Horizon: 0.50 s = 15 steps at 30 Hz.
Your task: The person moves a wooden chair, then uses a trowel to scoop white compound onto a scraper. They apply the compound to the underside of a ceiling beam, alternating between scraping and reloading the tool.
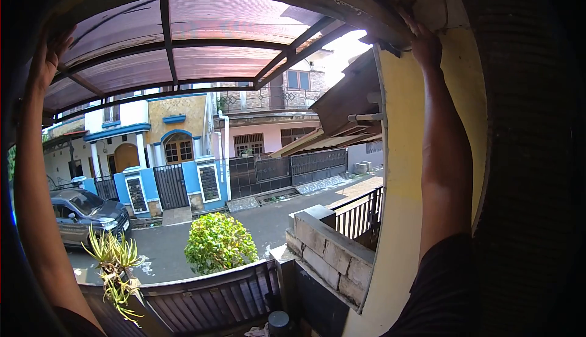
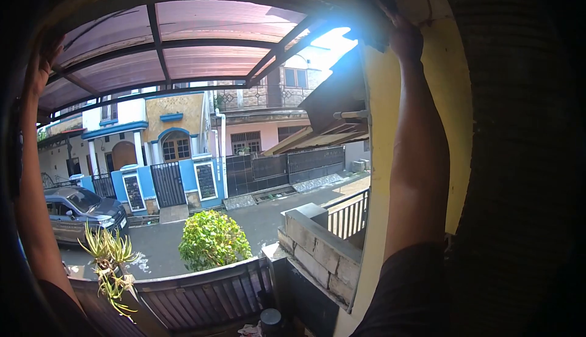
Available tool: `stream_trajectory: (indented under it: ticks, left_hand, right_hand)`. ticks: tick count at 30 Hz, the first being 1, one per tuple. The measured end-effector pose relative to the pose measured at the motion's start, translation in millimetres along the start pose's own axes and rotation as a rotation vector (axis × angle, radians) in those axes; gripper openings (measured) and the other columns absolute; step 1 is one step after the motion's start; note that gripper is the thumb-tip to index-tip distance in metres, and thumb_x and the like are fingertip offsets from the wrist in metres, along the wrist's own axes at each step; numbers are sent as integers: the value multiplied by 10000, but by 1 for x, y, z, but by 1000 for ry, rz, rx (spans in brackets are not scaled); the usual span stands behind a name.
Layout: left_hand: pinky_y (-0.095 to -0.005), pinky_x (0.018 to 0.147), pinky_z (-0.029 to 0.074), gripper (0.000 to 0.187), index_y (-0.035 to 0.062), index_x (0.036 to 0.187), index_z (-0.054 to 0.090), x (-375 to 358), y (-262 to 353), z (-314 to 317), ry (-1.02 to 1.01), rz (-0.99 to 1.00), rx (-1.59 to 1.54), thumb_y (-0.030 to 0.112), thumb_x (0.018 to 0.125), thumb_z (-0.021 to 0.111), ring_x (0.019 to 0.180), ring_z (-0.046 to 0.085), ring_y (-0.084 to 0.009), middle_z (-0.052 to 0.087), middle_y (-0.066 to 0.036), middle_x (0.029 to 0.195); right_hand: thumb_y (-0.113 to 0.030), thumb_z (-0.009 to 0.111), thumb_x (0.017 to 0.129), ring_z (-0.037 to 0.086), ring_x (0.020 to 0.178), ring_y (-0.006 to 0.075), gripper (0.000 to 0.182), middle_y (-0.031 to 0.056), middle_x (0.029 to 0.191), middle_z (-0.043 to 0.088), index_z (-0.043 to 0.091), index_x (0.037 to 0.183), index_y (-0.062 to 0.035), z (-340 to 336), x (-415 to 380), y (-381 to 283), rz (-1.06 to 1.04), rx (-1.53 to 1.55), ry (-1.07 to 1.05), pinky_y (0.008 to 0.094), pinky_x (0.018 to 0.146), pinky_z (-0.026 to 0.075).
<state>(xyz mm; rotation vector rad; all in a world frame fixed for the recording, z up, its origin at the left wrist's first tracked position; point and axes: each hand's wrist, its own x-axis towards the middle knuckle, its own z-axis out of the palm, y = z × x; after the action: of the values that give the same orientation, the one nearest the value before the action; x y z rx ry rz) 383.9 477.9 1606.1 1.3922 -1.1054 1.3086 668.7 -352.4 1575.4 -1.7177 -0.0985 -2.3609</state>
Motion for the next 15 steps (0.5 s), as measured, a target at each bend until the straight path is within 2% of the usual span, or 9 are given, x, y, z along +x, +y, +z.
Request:
stream_trajectory:
  ticks: [4,7,8,12,14,15]
  left_hand:
    - [-337,1016,487,498,48,1365,461,-4,-4,3,-188,25,16,365,981,490,1207,547,-280,529,-156,1342]
    - [-452,884,508,612,49,1304,506,-6,-24,21,51,209,10,473,868,578,1046,616,-330,553,-167,1274]
    - [-467,922,488,646,49,1322,492,-20,26,99,351,-121,20,485,855,584,1073,606,-355,539,-158,1308]
    - [-475,932,485,656,49,1348,466,-28,26,109,353,-80,19,470,859,586,1105,593,-365,522,-172,1327]
    - [-484,933,483,664,50,1358,455,-20,26,97,330,-91,22,471,861,583,1107,592,-372,511,-173,1341]
    - [-493,933,482,671,50,1368,445,-17,25,90,296,-108,26,472,864,581,1109,590,-379,500,-174,1354]
  right_hand:
    - [6,429,797,633,960,308,660,74,1113,656,493,1336,-369,-22,4,-31,-71,-112,-59,388,837,516]
    - [2,443,797,630,971,317,685,65,1122,650,443,1373,-369,-2,25,-17,-111,-186,-71,399,860,517]
    - [-4,455,799,629,982,319,695,62,1126,648,420,1390,-368,4,27,-10,-104,-178,-61,405,871,516]
    - [-26,480,804,629,1003,321,683,99,1116,650,410,1399,-352,12,15,-13,-201,-47,-46,420,875,512]
    - [-76,478,826,601,1015,383,500,161,1110,640,541,1300,-221,16,18,-21,-95,-47,-154,465,869,485]
    - [-76,478,826,601,1015,383,500,161,1110,640,541,1300,-221,18,19,-25,-98,-40,-160,465,869,485]
